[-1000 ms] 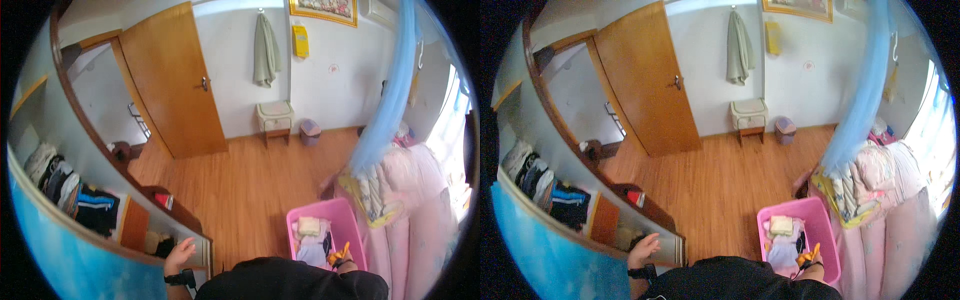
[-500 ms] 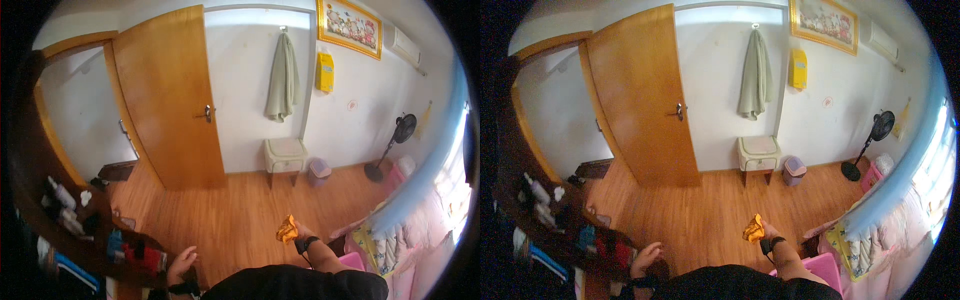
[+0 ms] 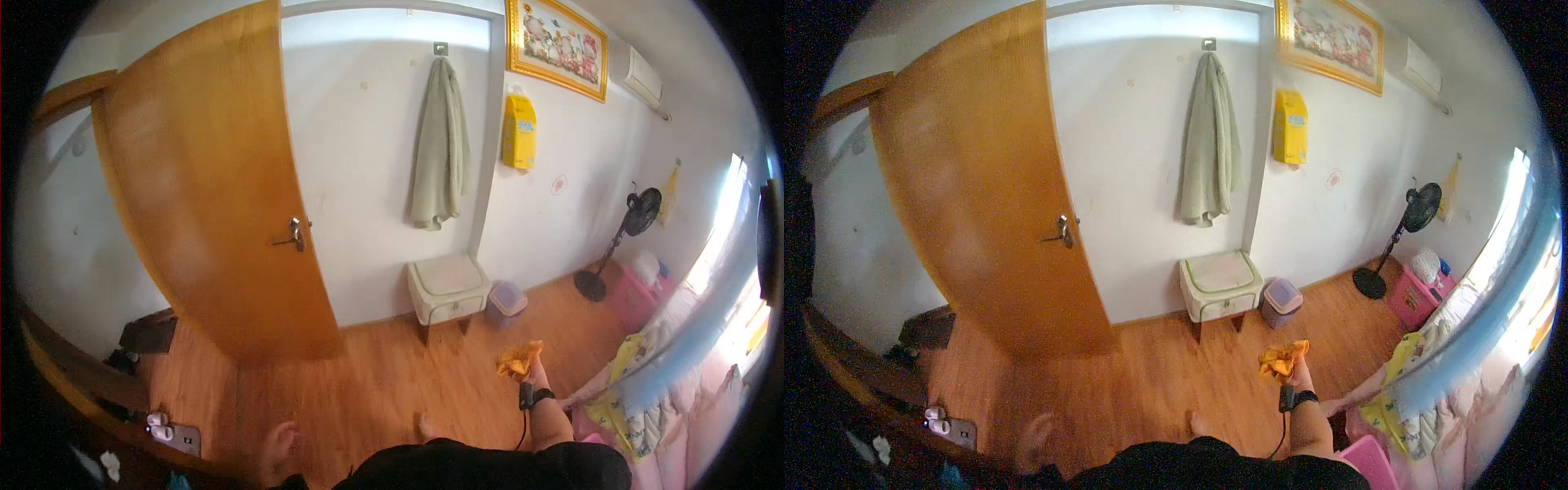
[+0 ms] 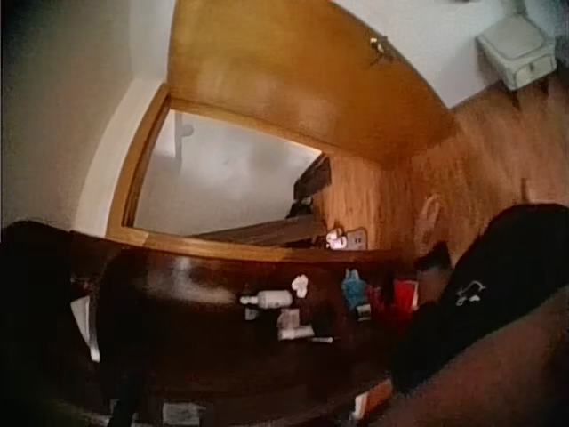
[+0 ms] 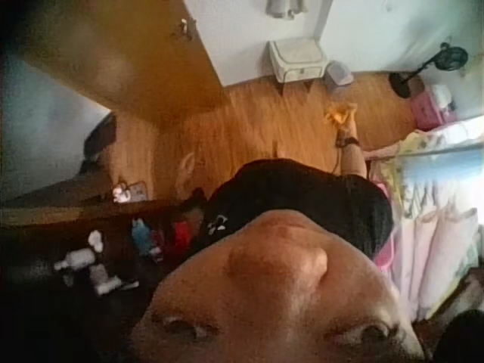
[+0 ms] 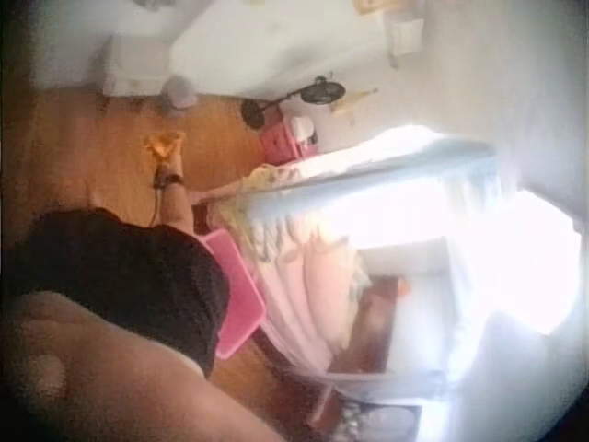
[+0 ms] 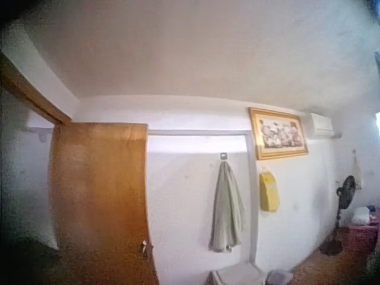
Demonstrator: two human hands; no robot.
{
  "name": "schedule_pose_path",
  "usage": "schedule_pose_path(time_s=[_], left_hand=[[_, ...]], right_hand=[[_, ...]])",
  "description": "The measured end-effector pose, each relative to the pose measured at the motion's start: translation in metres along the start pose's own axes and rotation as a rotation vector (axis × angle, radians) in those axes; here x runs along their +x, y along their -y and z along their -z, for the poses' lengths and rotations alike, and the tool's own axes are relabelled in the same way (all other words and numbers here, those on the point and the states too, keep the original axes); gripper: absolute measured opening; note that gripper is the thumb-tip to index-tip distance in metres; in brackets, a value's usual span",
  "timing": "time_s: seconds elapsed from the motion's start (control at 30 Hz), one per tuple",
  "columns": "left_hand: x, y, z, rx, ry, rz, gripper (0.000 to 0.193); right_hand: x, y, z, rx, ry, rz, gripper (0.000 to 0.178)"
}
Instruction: Cleaning a room by wiping surfaces and organizing items.
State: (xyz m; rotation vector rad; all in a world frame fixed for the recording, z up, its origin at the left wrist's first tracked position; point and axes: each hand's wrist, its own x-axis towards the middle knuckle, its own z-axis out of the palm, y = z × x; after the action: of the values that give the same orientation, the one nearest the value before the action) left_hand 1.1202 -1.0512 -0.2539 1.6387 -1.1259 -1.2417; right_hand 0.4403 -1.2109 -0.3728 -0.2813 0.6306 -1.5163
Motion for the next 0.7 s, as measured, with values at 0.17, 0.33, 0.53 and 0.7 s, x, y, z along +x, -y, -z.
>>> schedule_pose_path(time_s=[0.17, 0.33, 0.53, 0.7], left_hand=[[0.075, 0.019, -0.004, -0.429, -0.068, 0.094, 0.032], [0.204, -0.077, -0.034, -0.289, -0.124, 0.076, 0.032], [0.343, -0.204, -0.066, -0.202, -0.163, 0.015, 0.033], [0.413, -0.265, -0.081, -0.162, -0.165, -0.025, 0.033]], right_hand=[[0.154, 0.042, -0.152, -0.117, 0.087, 0.298, 0.033], [0.278, 0.141, -0.372, -0.25, 0.475, 0.655, 0.045], [0.434, 0.257, -0.617, -0.173, 0.583, 1.016, 0.048], [0.522, 0.329, -0.773, -0.073, 0.346, 1.352, 0.051]])
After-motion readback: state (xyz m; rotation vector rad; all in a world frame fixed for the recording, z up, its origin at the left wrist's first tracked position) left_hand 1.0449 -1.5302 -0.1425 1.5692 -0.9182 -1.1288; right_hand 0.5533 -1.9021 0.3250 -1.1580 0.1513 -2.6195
